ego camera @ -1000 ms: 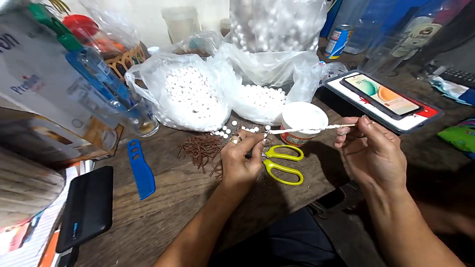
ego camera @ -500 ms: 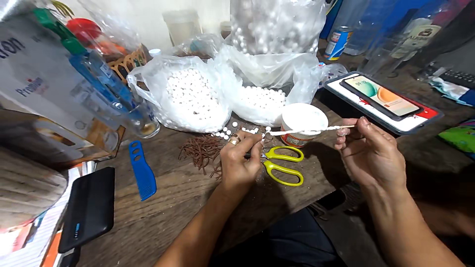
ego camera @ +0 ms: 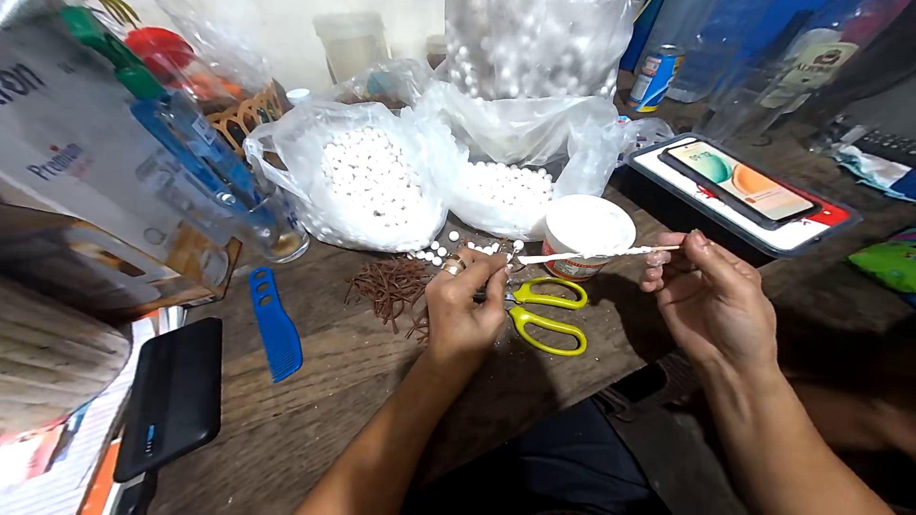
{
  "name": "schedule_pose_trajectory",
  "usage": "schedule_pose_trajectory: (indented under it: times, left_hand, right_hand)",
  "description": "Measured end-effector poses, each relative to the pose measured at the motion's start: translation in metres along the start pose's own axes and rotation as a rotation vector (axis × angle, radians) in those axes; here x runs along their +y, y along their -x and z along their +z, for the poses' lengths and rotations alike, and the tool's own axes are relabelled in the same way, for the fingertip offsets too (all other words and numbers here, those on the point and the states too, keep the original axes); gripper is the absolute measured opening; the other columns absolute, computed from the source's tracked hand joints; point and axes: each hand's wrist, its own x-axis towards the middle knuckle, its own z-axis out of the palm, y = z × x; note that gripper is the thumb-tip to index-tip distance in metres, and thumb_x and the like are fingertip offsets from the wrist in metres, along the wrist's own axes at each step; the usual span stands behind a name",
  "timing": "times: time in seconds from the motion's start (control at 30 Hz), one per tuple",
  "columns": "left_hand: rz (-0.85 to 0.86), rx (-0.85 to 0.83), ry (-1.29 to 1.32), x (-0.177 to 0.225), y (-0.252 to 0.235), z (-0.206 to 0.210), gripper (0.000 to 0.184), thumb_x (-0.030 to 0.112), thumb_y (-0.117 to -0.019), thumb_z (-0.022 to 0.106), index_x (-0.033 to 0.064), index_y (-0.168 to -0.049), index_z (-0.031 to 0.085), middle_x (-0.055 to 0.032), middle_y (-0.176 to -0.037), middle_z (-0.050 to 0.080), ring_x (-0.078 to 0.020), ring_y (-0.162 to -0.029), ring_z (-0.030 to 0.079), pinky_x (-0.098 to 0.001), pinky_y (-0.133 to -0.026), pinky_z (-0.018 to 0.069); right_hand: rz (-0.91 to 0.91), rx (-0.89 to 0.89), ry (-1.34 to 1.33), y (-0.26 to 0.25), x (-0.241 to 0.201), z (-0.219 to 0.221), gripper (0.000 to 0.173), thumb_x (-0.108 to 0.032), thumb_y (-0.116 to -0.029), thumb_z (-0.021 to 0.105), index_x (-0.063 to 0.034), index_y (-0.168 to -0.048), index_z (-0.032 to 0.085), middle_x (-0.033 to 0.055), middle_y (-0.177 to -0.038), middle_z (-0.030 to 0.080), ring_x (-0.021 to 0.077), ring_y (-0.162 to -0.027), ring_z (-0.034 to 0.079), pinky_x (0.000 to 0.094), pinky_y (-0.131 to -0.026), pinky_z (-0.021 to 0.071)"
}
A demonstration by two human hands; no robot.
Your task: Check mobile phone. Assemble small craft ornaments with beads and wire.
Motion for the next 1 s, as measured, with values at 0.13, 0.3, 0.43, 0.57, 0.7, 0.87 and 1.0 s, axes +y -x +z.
schedule_pose_trajectory:
  times: [0.13,0.3,0.43,0.57,0.7,0.87,1.0]
  left_hand:
    - [-0.008,-0.012,-0.007,0.0005,-0.0001,-0.0007,0.01,-0.002,-0.0848,0.067,-0.0054,-0.087,0.076,-0.0109,-0.083,0.07,-0.0022,-0.078,0.064,-0.0119,-0.073,0.0502]
    - [-0.014,-0.016,-0.024,0.0009,-0.0004,-0.001,0.01,-0.002,-0.0845,0.067,-0.0051,-0.087,0.077,-0.0117,-0.083,0.071,-0.003,-0.078,0.065,-0.0126,-0.073,0.0505]
    - [-0.001,-0.012,-0.024,0.0009,-0.0004,-0.0005,0.011,-0.002,-0.0845,0.066,-0.0055,-0.086,0.076,-0.0112,-0.082,0.07,-0.0027,-0.078,0.064,-0.0121,-0.073,0.0499]
    - [-0.004,-0.016,-0.022,0.0009,0.0003,-0.0002,0.011,-0.002,-0.0844,0.066,-0.0055,-0.086,0.076,-0.0115,-0.082,0.069,-0.0032,-0.078,0.064,-0.0124,-0.074,0.0501]
    - [0.0,-0.011,-0.013,0.001,0.0004,0.0,0.011,-0.002,-0.0845,0.066,-0.0053,-0.086,0.076,-0.0111,-0.082,0.07,-0.0021,-0.077,0.064,-0.0116,-0.073,0.0504]
    - [-0.077,0.009,0.003,0.0015,-0.0005,-0.0006,0.008,-0.003,-0.0843,0.068,-0.0052,-0.086,0.076,-0.0103,-0.085,0.072,0.0005,-0.078,0.065,-0.0113,-0.073,0.051]
    - [-0.151,0.024,0.029,0.002,-0.002,-0.0015,0.008,-0.002,-0.0853,0.069,-0.0058,-0.088,0.075,-0.0095,-0.087,0.074,0.0023,-0.081,0.066,-0.0118,-0.076,0.0524]
  right_hand:
    - [-0.016,0.0,0.025,0.0005,0.0009,-0.0005,0.048,-0.009,-0.1084,0.03,-0.012,-0.089,0.073,-0.0039,-0.076,0.074,0.0033,-0.066,0.069,0.0175,-0.066,0.0586]
    - [-0.019,-0.012,0.031,0.0033,-0.0021,-0.0008,0.048,-0.009,-0.1081,0.03,-0.0122,-0.089,0.074,-0.0037,-0.075,0.074,0.0034,-0.066,0.069,0.0171,-0.065,0.0583]
    - [-0.032,-0.018,0.015,0.002,-0.0024,-0.0002,0.048,-0.009,-0.1084,0.03,-0.0118,-0.089,0.074,-0.0034,-0.075,0.074,0.0034,-0.066,0.069,0.0175,-0.066,0.0587]
    - [-0.017,-0.01,0.004,0.0017,-0.0027,-0.0002,0.049,-0.009,-0.1087,0.029,-0.0117,-0.089,0.073,-0.0032,-0.076,0.074,0.0032,-0.066,0.069,0.0169,-0.066,0.0585]
    - [-0.013,-0.005,0.002,0.0021,-0.0018,-0.0011,0.048,-0.009,-0.1086,0.029,-0.0114,-0.09,0.073,-0.0028,-0.076,0.074,0.0038,-0.066,0.069,0.0174,-0.066,0.0588]
    - [0.044,-0.003,-0.038,0.0039,-0.0041,-0.0013,0.049,-0.009,-0.1084,0.028,-0.0105,-0.088,0.073,-0.0026,-0.075,0.073,0.0041,-0.066,0.069,0.0173,-0.065,0.059]
    - [0.067,0.003,-0.075,0.0015,-0.0049,-0.0004,0.05,-0.009,-0.1089,0.027,-0.0095,-0.089,0.073,-0.0021,-0.075,0.073,0.0042,-0.066,0.069,0.0172,-0.065,0.0588]
